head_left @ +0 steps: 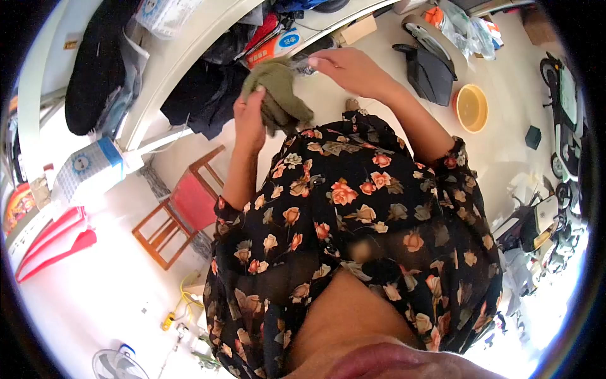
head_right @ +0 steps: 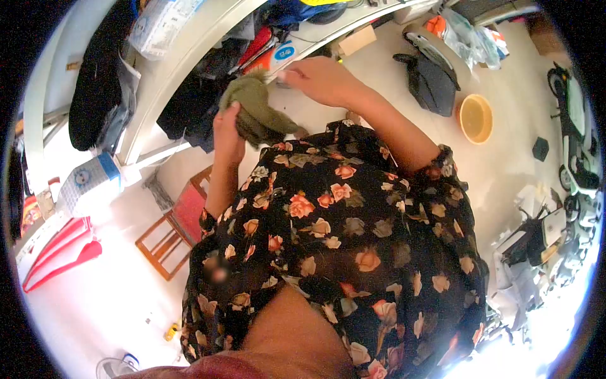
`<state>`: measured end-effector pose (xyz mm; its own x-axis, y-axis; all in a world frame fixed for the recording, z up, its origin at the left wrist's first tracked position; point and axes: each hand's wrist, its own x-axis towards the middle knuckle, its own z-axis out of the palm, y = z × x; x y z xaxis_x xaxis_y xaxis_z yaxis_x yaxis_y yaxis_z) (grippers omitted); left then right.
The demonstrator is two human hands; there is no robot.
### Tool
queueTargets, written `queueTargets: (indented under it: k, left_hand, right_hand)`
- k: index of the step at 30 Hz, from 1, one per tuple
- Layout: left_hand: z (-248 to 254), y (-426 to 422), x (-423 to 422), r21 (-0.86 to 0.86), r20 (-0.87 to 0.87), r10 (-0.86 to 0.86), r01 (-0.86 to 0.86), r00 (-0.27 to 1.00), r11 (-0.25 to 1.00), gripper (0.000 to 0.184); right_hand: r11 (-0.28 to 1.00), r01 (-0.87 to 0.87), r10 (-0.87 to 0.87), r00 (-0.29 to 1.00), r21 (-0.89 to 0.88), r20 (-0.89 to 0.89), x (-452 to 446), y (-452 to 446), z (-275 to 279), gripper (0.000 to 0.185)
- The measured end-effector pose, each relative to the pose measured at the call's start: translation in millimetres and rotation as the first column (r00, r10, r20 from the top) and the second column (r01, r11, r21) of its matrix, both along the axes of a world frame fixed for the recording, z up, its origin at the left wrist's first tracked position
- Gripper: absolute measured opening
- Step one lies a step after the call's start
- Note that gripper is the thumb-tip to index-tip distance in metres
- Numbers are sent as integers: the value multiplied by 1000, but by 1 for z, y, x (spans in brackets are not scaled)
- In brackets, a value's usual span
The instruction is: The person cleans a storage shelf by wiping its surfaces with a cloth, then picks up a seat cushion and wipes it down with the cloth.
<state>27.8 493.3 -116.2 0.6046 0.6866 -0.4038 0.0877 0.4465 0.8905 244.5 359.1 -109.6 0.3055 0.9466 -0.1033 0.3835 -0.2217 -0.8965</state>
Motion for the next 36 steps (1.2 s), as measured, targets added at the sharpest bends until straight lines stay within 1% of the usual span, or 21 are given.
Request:
queueTargets:
  k: [1,2,3,4,6,7,9,11,12,13,15,16,17,19,20,21,23,25,27,29,36]
  left_hand:
    - [6,3,-6,-34,-26,56,-57,998,998,39]
    - [10,8,-12,-77,-78,83,-89,993,993,39]
    - [5,12,-21,-138,-52,152,-158,987,978,33]
    - [4,15,-27,-92,-76,157,-164,985,982,34]
    - [4,15,-37,-21,-101,177,-180,979,983,36]
    - [4,12,-37,7,-99,189,-190,977,982,36]
    - [5,13,-41,52,-131,179,-174,975,983,37]
    - [5,16,-50,79,-202,138,-124,970,989,38]
    - [10,13,-47,146,-214,154,-124,965,981,40]
    - [10,17,-51,305,-286,126,-35,950,952,40]
    - [13,25,-56,559,-438,98,186,894,808,42]
    - [27,24,-54,647,-498,137,262,856,716,49]
    - [41,24,-52,716,-532,200,311,823,625,50]
    - [72,25,-50,799,-575,334,424,747,427,53]
    - [96,24,-49,748,-655,364,503,662,432,54]
    - [117,25,-49,689,-725,392,578,567,437,57]
    - [136,38,-67,732,-675,506,573,538,368,59]
    - [167,45,-84,788,-594,584,547,553,283,64]
    - [190,42,-100,854,-476,658,484,583,189,63]
    - [213,32,-120,899,-365,690,430,626,86,62]
    - [238,14,-153,950,-141,712,298,688,-99,59]
  right_hand:
    - [1000,6,-6,999,1,49,-3,-3,3,46]
    - [996,-75,74,997,-51,-6,-3,-5,34,45]
    - [984,-124,132,990,131,-57,-10,-7,50,44]
    - [938,-158,198,975,310,-104,-17,-8,63,42]
    - [833,-335,412,907,441,-89,-19,-17,105,40]
    - [761,-408,508,858,504,-71,-15,-14,121,40]
    - [414,-584,723,677,698,138,-6,1,140,38]
    - [186,-607,777,572,773,262,-5,9,151,32]
    - [166,-586,776,574,793,261,-7,4,158,28]
    - [163,-588,785,564,793,256,-6,-5,171,25]
    - [295,-577,787,598,762,148,0,-28,201,22]
    - [353,-569,789,608,743,91,3,-35,212,22]
    - [355,-552,783,616,755,83,4,-34,213,23]
    - [357,-516,772,633,778,66,7,-33,217,25]
    - [419,-542,768,640,729,34,14,-40,225,25]
    - [424,-538,767,642,728,28,16,-40,229,25]
    - [413,-534,782,623,738,14,14,-31,233,26]
    - [400,-528,794,608,749,5,15,-20,237,26]
    - [367,-556,819,573,745,25,15,-10,240,27]
    - [344,-561,833,552,753,31,14,-5,243,28]
    - [323,-568,891,453,757,-41,-15,35,250,30]
